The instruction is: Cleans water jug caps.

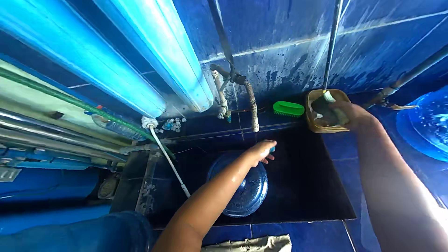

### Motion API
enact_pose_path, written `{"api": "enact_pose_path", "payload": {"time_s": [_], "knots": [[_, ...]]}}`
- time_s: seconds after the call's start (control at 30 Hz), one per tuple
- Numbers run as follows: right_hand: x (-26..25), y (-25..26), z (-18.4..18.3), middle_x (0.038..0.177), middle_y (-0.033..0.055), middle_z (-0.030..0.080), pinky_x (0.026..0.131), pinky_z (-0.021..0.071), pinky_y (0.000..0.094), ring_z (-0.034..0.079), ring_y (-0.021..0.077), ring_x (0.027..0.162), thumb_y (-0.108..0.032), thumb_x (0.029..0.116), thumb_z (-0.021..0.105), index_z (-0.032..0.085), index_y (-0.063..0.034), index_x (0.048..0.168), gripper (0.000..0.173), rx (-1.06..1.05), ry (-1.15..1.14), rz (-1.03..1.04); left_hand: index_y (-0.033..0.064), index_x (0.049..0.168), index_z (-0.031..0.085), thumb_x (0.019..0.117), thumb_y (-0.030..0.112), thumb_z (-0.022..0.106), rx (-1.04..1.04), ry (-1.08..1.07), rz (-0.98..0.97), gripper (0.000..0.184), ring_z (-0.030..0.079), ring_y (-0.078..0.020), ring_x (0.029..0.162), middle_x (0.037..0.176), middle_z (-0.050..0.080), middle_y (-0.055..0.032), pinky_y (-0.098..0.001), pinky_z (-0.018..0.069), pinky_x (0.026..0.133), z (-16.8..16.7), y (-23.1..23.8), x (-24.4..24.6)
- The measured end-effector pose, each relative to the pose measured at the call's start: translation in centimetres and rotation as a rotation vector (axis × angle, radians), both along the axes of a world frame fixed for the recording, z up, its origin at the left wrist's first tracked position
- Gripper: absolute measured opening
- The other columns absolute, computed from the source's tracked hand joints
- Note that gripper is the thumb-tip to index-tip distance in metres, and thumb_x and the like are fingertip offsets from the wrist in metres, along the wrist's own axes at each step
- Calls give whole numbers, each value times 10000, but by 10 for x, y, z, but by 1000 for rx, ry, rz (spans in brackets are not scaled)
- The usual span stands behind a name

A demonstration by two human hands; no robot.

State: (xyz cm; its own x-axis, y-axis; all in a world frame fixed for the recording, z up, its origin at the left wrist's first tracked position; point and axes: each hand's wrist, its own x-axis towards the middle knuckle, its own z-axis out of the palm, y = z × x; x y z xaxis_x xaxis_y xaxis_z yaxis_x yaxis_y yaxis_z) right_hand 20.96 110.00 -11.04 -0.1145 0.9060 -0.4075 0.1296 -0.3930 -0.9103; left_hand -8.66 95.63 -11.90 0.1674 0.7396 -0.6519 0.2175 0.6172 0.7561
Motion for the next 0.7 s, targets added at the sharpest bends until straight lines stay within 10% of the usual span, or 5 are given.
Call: {"api": "enact_pose_path", "payload": {"time_s": [0.13, 0.27, 0.43, 0.57, 0.7], "knots": [[-57, -79, 4, 1002, 124, 665, 746, 562, 389, 637, 184, 815, -139, 1005, 579, 593, -11, 1296, 318, 175, -114, 190, 50, 1472, 461, 1130, 440, 279, -10, -133, 242, 550, 650, -225, 1004, 1286, 622, -156, -383, 536, 843, -4, -13, 20], [-140, -155, -4, 1297, 221, 626, 1031, 493, 564, 621, 355, 1184, -210, 947, 696, 693, -54, 1289, 376, 362, -487, 401, 61, 1390, 505, 1136, 427, 210, -8, -109, 399, 534, 617, -212, 824, 1089, 635, -144, -363, 518, 716, 1, -38, 9], [-167, -201, -1, 1298, 216, 628, 1052, 466, 567, 594, 370, 1215, -197, 915, 696, 754, -62, 1191, 313, 703, -474, 580, 33, 1361, 537, 1124, 487, 186, 84, -17, 346, 621, 604, -226, 811, 1031, 627, -160, -378, 525, 729, 22, -77, -27], [-175, -210, 16, 1343, 221, 601, 1061, 456, 584, 571, 392, 1256, -157, 1004, 578, 704, -31, 1265, 316, 579, -486, 489, -4, 1301, 572, 1133, 454, 170, 249, 197, 223, 632, 567, -212, 740, 968, 603, -149, -367, 499, 699, 38, -97, -24], [-178, -227, 16, 1103, 201, 659, 882, 534, 439, 642, 262, 965, -181, 1108, 397, 626, 51, 1243, 352, 148, -25, 165, 0, 1468, 498, 1145, 278, 266, 594, 361, 70, 485, 592, -335, 1221, 1396, 563, -252, -493, 460, 1057, 46, -120, -14]]}}
